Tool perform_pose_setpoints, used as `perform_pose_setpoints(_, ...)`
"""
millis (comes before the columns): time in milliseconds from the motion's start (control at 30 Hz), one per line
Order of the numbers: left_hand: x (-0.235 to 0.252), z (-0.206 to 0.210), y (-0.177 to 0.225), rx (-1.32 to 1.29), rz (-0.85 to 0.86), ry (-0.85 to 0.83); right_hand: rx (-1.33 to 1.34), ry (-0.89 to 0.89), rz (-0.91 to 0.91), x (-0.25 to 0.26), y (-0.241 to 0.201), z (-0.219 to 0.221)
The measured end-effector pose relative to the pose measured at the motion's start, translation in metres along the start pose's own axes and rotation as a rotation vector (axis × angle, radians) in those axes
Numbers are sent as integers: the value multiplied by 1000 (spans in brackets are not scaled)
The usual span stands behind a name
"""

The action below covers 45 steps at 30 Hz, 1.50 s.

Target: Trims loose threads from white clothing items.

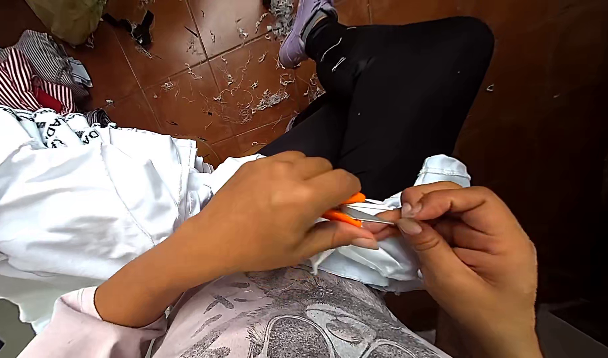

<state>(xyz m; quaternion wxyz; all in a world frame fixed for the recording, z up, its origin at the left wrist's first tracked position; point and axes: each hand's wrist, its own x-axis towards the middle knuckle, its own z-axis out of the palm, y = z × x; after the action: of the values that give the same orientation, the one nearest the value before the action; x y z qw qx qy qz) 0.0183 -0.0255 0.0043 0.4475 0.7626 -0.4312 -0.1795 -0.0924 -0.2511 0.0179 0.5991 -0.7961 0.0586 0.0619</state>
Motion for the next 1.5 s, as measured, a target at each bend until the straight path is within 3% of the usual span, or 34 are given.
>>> perform_pose_setpoints(100, 10, 6, 1, 193, 27, -111, -73, -31, -9, 0, 0, 0)
perform_pose_setpoints(233, 5, 15, -11, 95, 7, -99, -333, 2, 63, 0, 6, -5)
perform_pose_setpoints(300, -3, 22, -15, 35, -10, -82, -457, -71, 121, 3, 8, -11)
perform_pose_setpoints(467, -18, 37, -18, -69, -50, 22, -603, -196, -42, 14, 16, -4)
perform_pose_setpoints(633, -15, 38, -14, 85, -104, 36, -524, -135, 3, 18, 18, -3)
perform_pose_setpoints(833, -2, 39, -12, 219, -20, 7, -179, -182, 125, 16, 16, -14)
perform_pose_setpoints(1067, 13, 34, -10, 233, 87, -99, -220, -281, 133, 23, 9, -20)
perform_pose_setpoints(1367, 10, 48, -18, 170, 115, -26, -348, -327, 122, 27, 5, -15)
perform_pose_setpoints(1433, 6, 53, -19, 132, 105, 34, -334, -268, 121, 27, 6, -14)
perform_pose_setpoints(1500, -4, 56, -18, 74, 94, 146, -282, -29, 101, 30, 11, -22)
